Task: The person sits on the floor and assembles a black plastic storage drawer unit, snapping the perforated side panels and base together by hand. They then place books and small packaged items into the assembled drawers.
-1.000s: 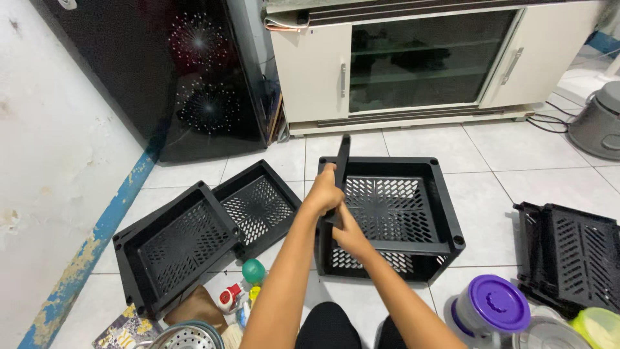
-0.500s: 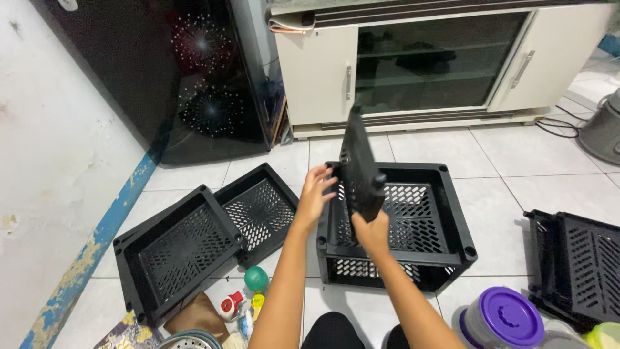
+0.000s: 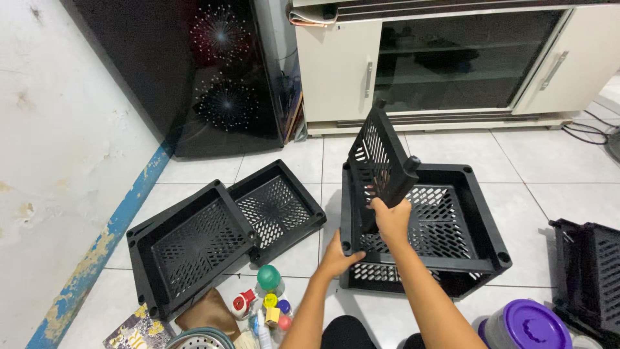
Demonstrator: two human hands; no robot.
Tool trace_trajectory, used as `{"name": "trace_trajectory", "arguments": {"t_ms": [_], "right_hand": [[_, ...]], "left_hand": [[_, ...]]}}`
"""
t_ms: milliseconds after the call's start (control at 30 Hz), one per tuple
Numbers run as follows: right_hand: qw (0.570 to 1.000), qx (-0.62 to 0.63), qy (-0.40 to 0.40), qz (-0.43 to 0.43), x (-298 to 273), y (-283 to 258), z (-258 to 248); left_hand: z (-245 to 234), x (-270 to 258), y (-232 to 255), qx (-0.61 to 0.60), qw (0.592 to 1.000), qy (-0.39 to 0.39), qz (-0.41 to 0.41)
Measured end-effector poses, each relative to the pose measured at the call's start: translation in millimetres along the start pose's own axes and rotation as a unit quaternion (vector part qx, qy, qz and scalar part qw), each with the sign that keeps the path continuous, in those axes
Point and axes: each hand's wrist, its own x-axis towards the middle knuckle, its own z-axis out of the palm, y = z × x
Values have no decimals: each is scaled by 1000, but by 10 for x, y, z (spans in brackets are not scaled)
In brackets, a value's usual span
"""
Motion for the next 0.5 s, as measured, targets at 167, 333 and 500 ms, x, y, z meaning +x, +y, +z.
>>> {"name": "trace_trajectory", "arguments": {"t_ms": [167,333,500], "right_hand": [[998,-36,-41,13,76,15,-74],[999,25,-36,29,203,24,-40],[999,-4,-26,25,185,-79,-112]], "left_hand": [[196,-90,172,26,997,75,5],[265,-118,242,11,996,84,-18],[282,-120,208,-5,996,80,-34]]}}
